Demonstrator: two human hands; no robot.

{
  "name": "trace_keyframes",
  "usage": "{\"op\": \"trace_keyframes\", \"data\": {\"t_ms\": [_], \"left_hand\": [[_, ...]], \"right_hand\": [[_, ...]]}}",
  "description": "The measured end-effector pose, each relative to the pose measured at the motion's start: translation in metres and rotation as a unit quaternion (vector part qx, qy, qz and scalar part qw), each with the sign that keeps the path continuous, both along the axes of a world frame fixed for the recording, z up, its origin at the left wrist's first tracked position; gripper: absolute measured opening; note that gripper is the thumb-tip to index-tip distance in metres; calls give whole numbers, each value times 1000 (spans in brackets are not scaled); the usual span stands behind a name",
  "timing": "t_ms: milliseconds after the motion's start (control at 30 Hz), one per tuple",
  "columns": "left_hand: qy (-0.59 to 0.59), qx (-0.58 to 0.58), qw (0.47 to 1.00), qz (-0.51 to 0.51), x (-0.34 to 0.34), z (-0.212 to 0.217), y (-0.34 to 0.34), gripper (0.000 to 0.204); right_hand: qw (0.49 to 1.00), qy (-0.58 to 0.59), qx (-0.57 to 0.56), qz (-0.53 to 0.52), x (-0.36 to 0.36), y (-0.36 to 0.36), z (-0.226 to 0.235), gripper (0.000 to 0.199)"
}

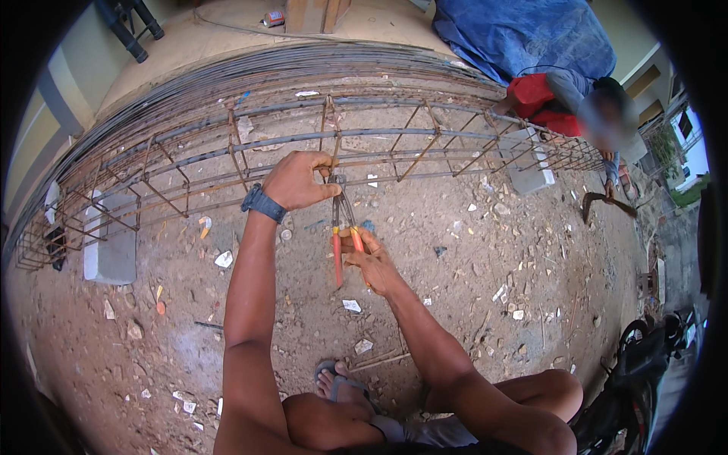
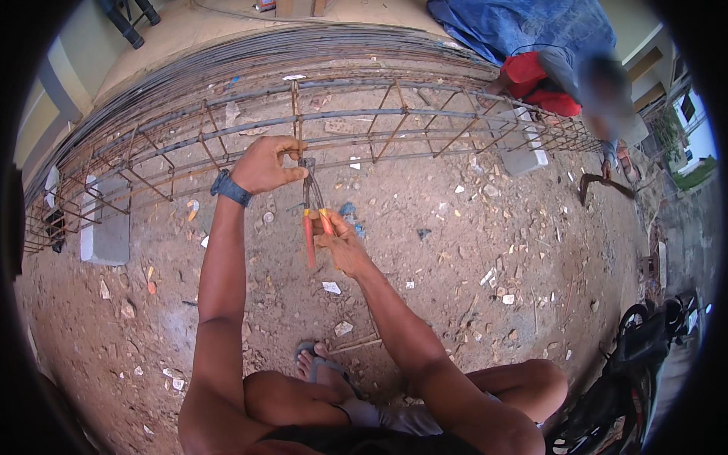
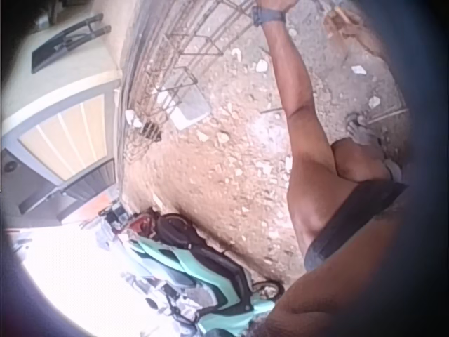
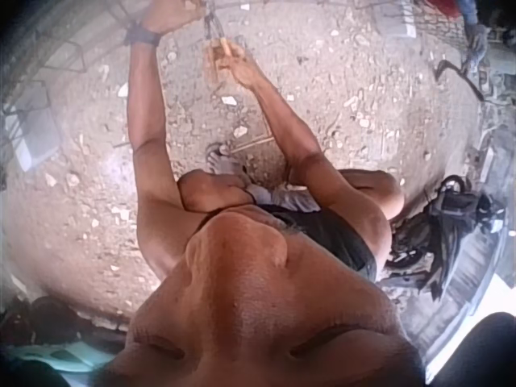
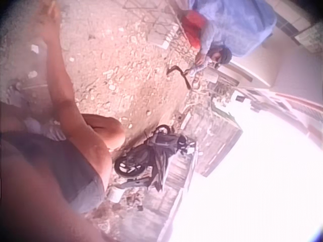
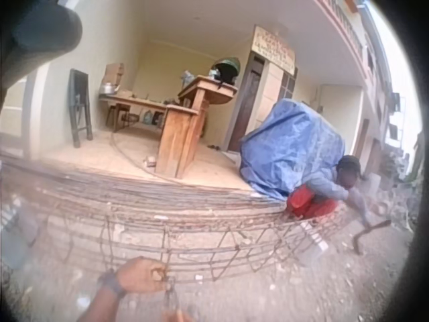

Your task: The person is assembling a rebar structure by tying metal rods together using pliers and wire. They repeatedly pick up wire, wrap it around intersections, and twist it to secure the joints.

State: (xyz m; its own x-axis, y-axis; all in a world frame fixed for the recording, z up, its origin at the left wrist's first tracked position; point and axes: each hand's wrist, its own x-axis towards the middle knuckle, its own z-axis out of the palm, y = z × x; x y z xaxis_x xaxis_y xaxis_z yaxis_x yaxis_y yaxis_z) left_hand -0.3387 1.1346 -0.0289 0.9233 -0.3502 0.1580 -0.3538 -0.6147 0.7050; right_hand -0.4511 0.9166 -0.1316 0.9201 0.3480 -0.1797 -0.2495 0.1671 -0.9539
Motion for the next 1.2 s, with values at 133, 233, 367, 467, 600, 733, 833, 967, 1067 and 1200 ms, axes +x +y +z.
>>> {"op": "trace_keyframes", "data": {"t_ms": [133,233,367,467,600,733,833,967,1067,1200], "left_hand": [[-11,-15,1000,-8,2,-6,0,53],[1,-10,1000,3,0,-5,3,47],[-12,-20,1000,-8,1,-2,-3,45],[-35,-28,999,-26,6,-9,-3,47],[-21,-27,999,-17,5,-13,5,45],[-5,-44,999,-22,7,-12,1,46],[-17,-42,998,-34,7,-11,1,46],[-10,-38,999,-37,7,-10,1,48],[-4,-40,999,-31,5,-11,7,48],[-8,-71,997,-39,10,-12,2,40]], "right_hand": [[998,-29,-53,16,5,-13,3,42],[996,-10,-86,23,5,-11,11,35],[976,-115,-187,-5,8,-19,3,26],[937,-221,-268,-39,8,-14,-4,28],[953,-71,-293,-19,2,3,20,46],[974,-63,-216,-8,6,-2,9,58],[965,-141,-220,-21,7,-8,-7,59],[946,-194,-258,-34,8,-10,-8,55],[959,-68,-275,-1,6,3,24,41],[989,81,-56,109,14,-6,34,31]]}}
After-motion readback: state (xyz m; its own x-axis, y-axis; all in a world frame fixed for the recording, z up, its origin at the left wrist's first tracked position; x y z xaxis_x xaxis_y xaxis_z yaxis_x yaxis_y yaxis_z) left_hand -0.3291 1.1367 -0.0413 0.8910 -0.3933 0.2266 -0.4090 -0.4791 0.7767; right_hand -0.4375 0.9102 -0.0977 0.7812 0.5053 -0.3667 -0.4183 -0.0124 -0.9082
